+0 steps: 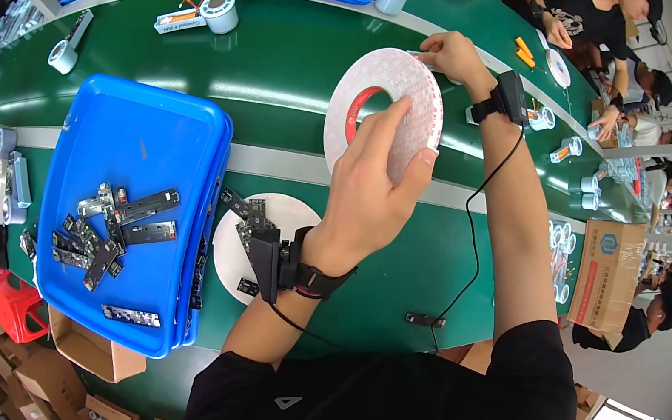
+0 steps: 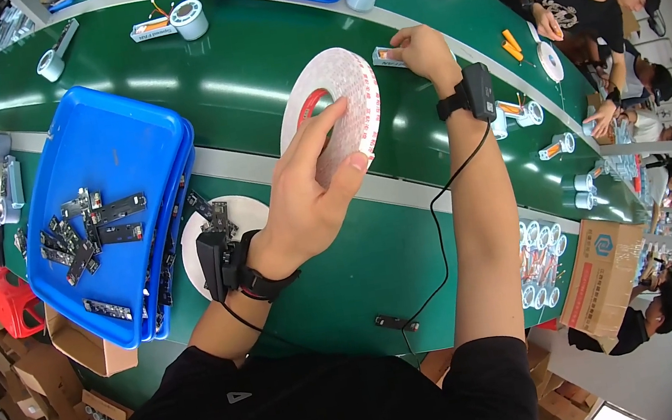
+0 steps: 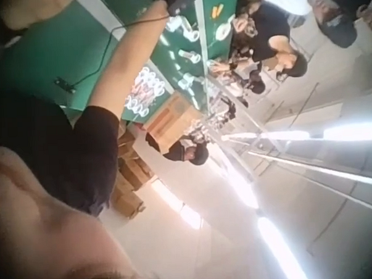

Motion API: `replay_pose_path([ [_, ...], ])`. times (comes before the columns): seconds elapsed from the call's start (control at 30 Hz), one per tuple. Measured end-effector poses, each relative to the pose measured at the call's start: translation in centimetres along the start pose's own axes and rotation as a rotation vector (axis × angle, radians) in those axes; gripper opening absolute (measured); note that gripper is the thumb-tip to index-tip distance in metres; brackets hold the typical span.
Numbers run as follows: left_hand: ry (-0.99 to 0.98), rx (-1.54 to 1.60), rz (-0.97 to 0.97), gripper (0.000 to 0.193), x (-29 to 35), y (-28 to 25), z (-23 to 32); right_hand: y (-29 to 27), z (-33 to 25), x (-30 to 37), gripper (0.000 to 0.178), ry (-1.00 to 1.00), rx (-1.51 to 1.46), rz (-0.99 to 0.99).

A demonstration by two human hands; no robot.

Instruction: Applying adhesive rings to circular electronic components on an assembly line.

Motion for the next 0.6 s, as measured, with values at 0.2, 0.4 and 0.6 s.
replay_pose_path([
  [0.2, 0.025, -0.007, -0.012, 0.058, -0.8, 0.5, 0.0, -1.4, -2.7, -1.3, 0.030, -0.024, 0.119, -0.148],
  [0.4, 0.032, -0.065, -0.023, 0.058, -0.1, 0.2, -0.4, 0.0, -4.4, -3.4, 0.015, -0.265, 0.338, -0.242],
  [0.6, -0.004, -0.055, -0.029, 0.057, 0.3, 0.2, 0.0, 0.5, -5.5, -2.8, 0.020, -0.329, 0.289, -0.255],
])
Point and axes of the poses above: each hand's wrist, its own x-axis away from the middle knuckle, its own y-axis out of the palm, z = x × y, the point moved 4 cm from there along -x, towards the middle knuckle, and after that the axes turned 3 degrees about y, right-handed, at the moved point
